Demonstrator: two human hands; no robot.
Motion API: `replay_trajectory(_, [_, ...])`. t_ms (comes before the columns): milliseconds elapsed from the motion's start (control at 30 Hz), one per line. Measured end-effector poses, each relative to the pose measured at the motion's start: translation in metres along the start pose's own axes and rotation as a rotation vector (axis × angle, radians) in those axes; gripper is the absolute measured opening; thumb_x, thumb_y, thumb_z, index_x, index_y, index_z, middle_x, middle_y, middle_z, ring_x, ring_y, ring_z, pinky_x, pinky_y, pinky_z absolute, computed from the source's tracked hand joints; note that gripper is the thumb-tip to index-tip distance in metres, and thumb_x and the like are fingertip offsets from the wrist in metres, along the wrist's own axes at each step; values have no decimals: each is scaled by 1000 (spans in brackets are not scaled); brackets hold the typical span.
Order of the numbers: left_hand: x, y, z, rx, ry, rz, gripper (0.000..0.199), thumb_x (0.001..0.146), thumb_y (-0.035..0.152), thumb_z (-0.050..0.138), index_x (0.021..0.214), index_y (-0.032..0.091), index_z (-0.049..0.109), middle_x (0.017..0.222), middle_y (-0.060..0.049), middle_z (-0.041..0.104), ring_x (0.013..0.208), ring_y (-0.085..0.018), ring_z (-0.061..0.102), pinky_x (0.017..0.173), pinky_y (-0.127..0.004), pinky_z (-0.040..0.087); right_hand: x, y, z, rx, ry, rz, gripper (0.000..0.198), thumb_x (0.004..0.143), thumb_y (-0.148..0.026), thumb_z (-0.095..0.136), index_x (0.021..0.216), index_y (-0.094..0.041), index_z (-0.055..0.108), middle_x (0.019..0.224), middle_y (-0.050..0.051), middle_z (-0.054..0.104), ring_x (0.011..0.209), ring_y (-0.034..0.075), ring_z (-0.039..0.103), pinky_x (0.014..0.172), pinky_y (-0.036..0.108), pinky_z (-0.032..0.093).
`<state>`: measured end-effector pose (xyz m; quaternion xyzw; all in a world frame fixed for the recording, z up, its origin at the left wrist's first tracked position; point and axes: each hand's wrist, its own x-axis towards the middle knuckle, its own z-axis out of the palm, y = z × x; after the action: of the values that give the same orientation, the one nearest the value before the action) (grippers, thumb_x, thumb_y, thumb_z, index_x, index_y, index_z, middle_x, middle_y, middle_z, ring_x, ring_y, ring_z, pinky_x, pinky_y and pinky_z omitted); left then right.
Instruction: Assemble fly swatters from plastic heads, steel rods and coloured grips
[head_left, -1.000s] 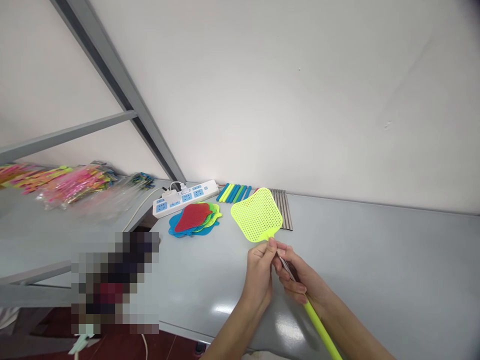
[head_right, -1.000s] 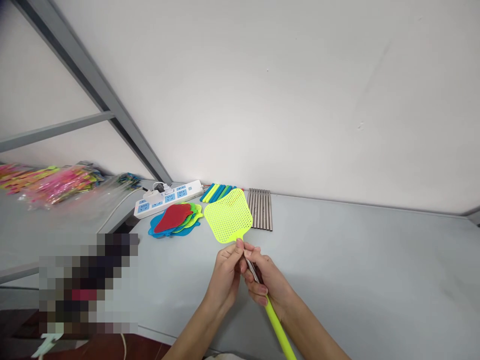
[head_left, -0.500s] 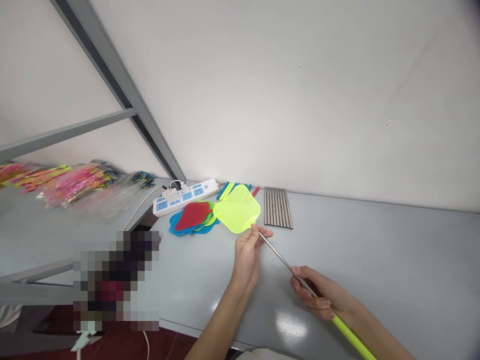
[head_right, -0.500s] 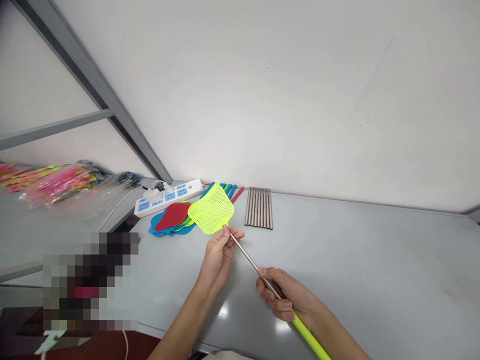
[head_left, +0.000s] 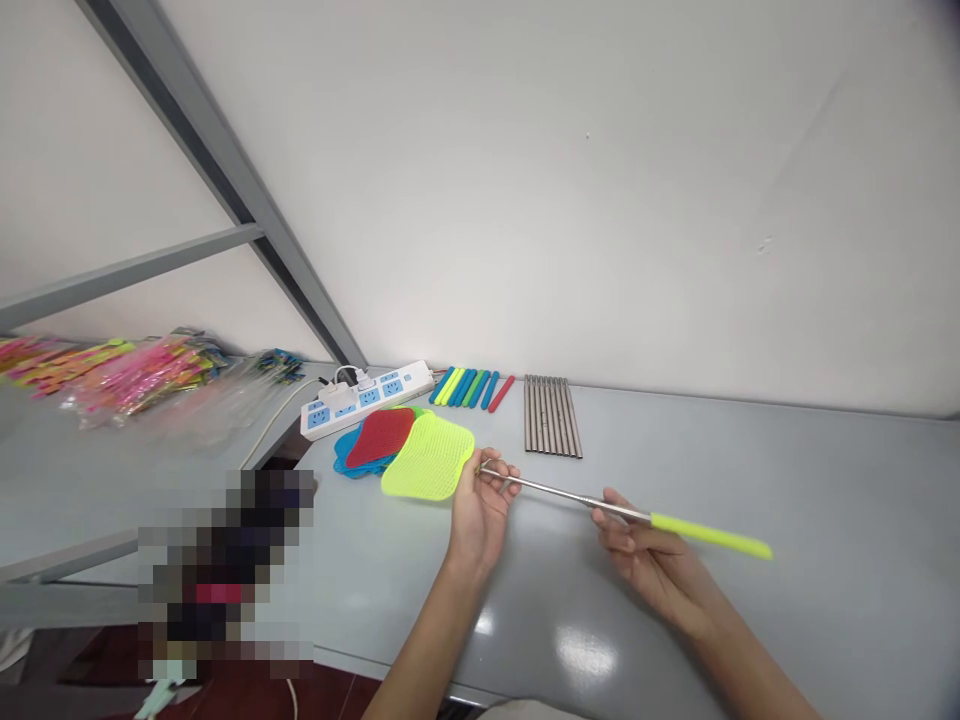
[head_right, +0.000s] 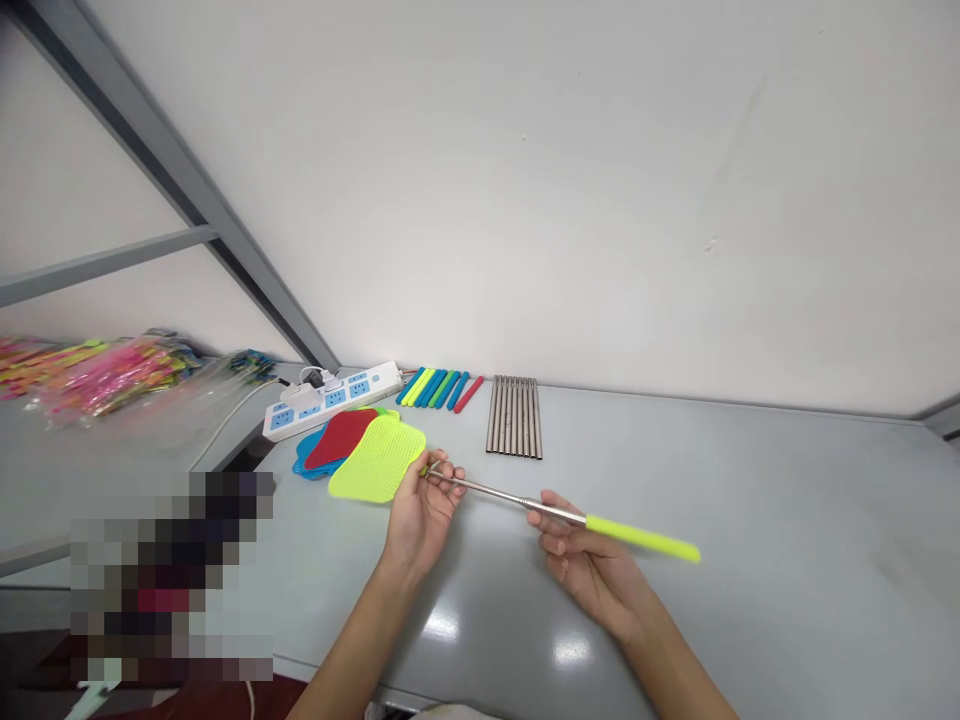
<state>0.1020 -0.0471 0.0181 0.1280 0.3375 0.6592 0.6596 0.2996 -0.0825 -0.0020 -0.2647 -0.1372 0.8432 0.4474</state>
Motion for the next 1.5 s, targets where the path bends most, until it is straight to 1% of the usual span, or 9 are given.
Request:
replay_trajectory(67, [-1,-3,0,6,-11,15,20,75,31,50,64,14,53,56,1,47,60,-11,51,53,-20,39,0,-2,6,-83,12,-91,43,61,-7,63,100,-26,58,91,3,57,64,9,47,56,20,41])
replay_trajectory(133, [-2,-9,1,80,-36,36,23,76,33,48,64,14,53,61,0,49,62,-11,51,54,-21,40,1,-7,15,-237,27,-145,27,69,-19,61,95,-24,60,83,3,56,67,12,48,59,24,40])
replay_trajectory(267, [-2,-26,1,362,-109,57,32,78,39,41,64,13,54,65,-3,52,56,-12,50,49,-23,39,6,-11,28,-485,59,-151,19,76,-32,53,86,-18,62,73,5,56,65,14,48,61,27,37])
replay_trajectory(400, [-1,-35,1,550,-216,-49,42,78,46,35,55,14,51,51,-1,49,43,-10,44,45,-23,35,17,-5,25,-461,70,-201,24,79,-36,48,84,-17,62,69,5,57,60,13,47,56,25,36])
replay_trajectory(633, [3,-27,8,798,-332,-13,45,75,48,40,45,16,46,41,2,40,37,-8,37,43,-23,29,26,-9,21,-432,148,-257,19,73,-34,57,65,-17,56,56,-1,53,46,8,40,45,21,30])
replay_trajectory(733, [3,-28,13,873,-467,-141,44,74,48,42,46,15,50,41,2,42,38,-8,37,44,-23,27,28,-7,24,-496,113,-243,27,70,-34,61,54,-17,47,49,-3,48,42,6,37,42,20,26])
replay_trajectory(867, [4,-36,17,787,-557,-365,43,75,48,39,47,16,45,38,4,36,35,-7,31,40,-23,24,36,3,25,-520,158,-267,36,70,-46,56,50,-17,45,41,-5,40,38,7,32,38,21,23])
replay_trajectory(1000, [9,-38,17,607,-526,-504,36,75,39,41,47,19,31,37,8,23,34,-5,20,38,-21,16,44,8,20,-473,236,-379,33,73,-39,55,51,-16,46,40,-6,38,36,5,22,37,20,18])
replay_trajectory(1500, [11,-20,15,577,-546,-560,36,75,37,43,49,20,25,39,9,18,35,-5,16,40,-24,10,41,-5,11,-423,308,-418,31,71,-33,59,49,-17,44,39,-5,37,35,4,20,34,21,16])
